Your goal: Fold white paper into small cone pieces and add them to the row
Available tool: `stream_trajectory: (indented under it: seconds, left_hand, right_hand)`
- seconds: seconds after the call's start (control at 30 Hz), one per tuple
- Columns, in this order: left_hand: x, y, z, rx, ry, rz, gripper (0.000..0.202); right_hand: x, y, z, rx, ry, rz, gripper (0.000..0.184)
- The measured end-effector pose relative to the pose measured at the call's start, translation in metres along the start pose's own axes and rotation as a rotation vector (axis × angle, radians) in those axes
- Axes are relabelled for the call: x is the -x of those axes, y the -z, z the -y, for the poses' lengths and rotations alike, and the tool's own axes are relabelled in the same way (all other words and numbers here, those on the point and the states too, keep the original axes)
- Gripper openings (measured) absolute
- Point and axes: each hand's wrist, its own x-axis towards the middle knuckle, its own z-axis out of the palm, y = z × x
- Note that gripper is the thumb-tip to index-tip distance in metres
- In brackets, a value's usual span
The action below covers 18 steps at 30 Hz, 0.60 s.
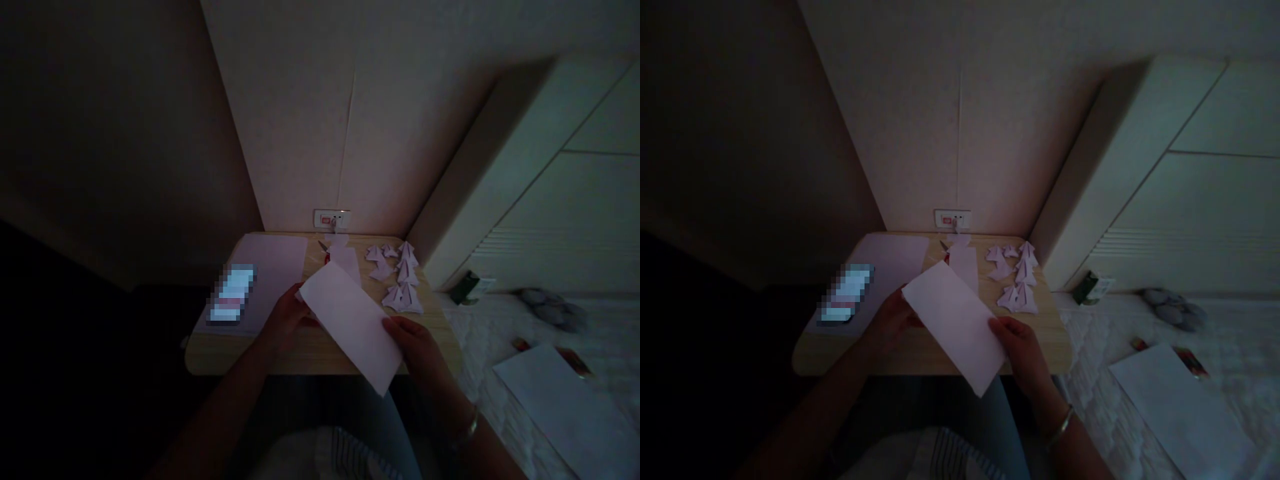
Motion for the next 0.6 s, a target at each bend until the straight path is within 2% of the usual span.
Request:
stream_trajectory:
  seconds: [0.1, 0.17, 0.23, 0.33, 0.4, 0.5, 0.53, 0.6]
  left_hand:
    - [0.002, -0.013, 0.003, -0.070, -0.062, -0.104, 0.041]
    - [0.004, -0.022, 0.003, -0.166, -0.106, -0.180, 0.032]
    - [0.006, -0.029, 0.000, -0.302, -0.160, -0.246, 0.025]
    - [0.014, -0.039, -0.010, -0.492, -0.239, -0.322, 0.033]
    - [0.022, -0.045, -0.018, -0.640, -0.199, -0.312, 0.044]
    - [0.033, -0.054, -0.027, -0.834, -0.206, -0.194, 0.049]
    - [0.036, -0.056, -0.029, -0.852, -0.239, -0.147, 0.050]
    - [0.038, -0.055, -0.034, -0.850, -0.274, -0.108, 0.049]
  right_hand:
    - [-0.003, -0.010, -0.010, 0.049, -0.005, 0.056, 0.035]
    - [-0.004, -0.017, -0.013, 0.192, 0.070, 0.073, 0.036]
    - [-0.002, -0.026, -0.012, 0.403, 0.256, -0.026, 0.042]
    - [0.010, -0.044, -0.003, 0.641, 0.659, -0.280, 0.059]
    - [0.022, -0.059, 0.007, 0.705, 0.824, -0.299, 0.067]
    - [0.036, -0.079, 0.021, 0.678, 0.867, -0.143, 0.085]
    - [0.038, -0.082, 0.024, 0.657, 0.852, -0.121, 0.083]
    - [0.037, -0.083, 0.031, 0.588, 0.812, -0.172, 0.069]
